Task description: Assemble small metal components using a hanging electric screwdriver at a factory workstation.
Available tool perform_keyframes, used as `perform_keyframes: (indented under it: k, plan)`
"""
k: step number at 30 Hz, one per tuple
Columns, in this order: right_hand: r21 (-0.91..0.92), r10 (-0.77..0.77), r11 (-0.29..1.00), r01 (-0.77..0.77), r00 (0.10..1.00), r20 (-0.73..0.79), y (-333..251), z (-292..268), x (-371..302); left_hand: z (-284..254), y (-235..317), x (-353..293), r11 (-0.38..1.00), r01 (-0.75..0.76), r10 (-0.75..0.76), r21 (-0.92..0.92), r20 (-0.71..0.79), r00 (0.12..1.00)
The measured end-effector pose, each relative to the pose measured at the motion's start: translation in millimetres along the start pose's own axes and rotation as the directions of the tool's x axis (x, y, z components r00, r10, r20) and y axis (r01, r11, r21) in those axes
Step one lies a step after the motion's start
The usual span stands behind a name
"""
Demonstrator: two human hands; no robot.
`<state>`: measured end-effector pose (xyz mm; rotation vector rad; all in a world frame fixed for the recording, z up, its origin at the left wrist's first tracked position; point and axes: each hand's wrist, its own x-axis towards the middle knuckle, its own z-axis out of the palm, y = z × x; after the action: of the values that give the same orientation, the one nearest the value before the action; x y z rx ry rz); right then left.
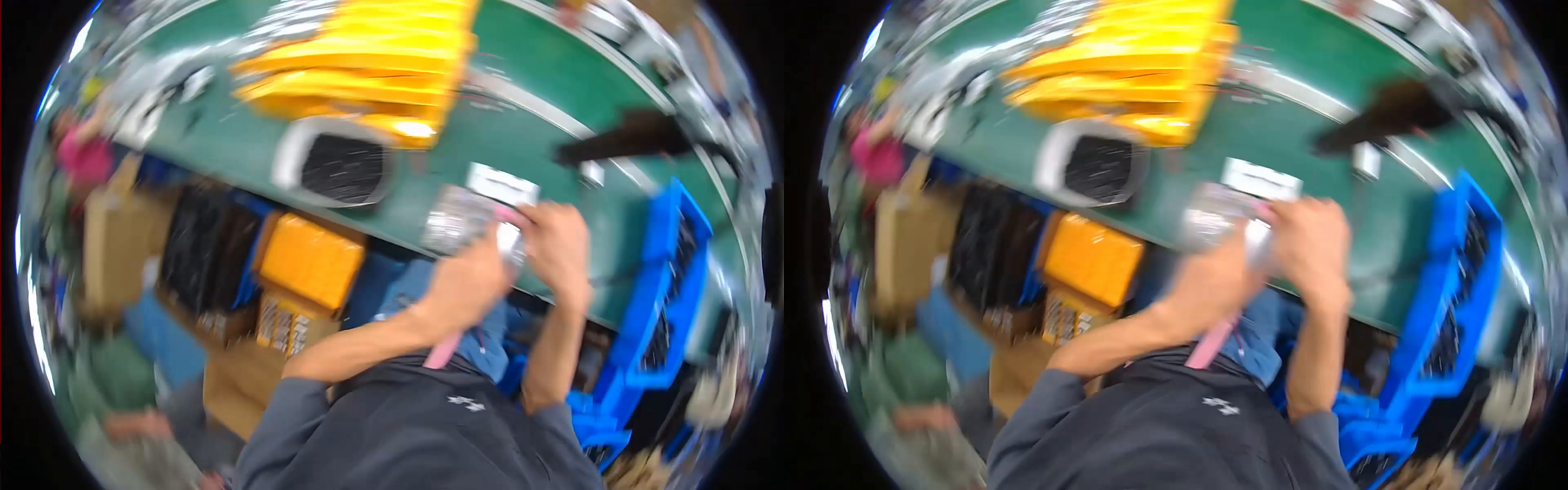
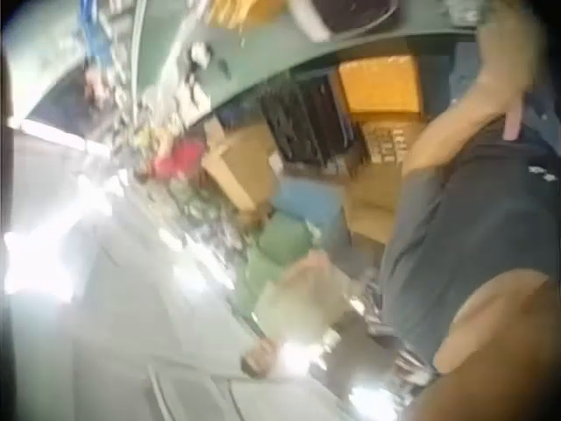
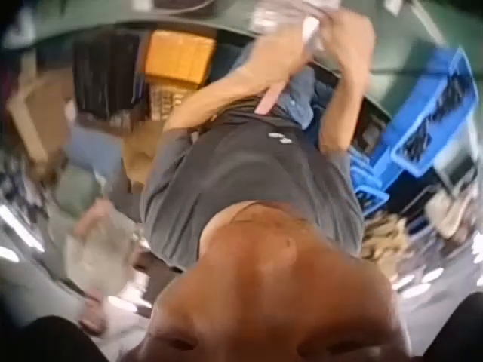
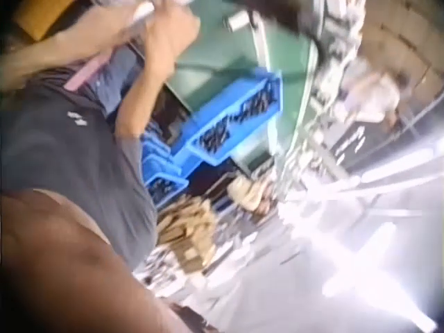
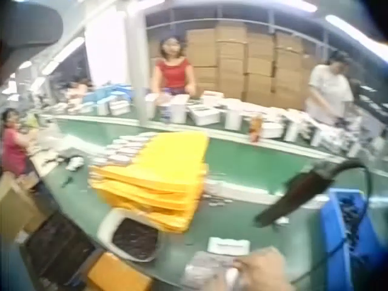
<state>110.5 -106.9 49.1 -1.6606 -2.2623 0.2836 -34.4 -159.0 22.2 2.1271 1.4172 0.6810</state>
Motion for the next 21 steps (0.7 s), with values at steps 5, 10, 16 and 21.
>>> perform_keyframes:
  k: [5,10,16,21]
  plan:
    - [0.003,0.138,0.990,-0.141,0.963,-0.231,36.8,-1.6,5.2,29.5,20.5,47.9,0.983,-0.074,0.077,0.166,-0.009,0.997]
    - [0.019,0.241,0.970,-0.241,0.960,-0.145,58.4,12.7,17.4,49.3,17.8,61.6,0.957,-0.061,0.071,0.285,-0.024,0.997]
    - [0.030,0.221,0.975,-0.220,0.975,-0.030,56.6,26.9,30.2,55.4,9.3,59.3,0.928,0.108,-0.139,0.355,0.061,0.988]
    - [-0.079,0.175,0.983,-0.164,0.971,0.161,81.3,35.1,36.6,58.4,16.3,62.4,0.916,0.137,-0.130,0.377,-0.045,0.990]
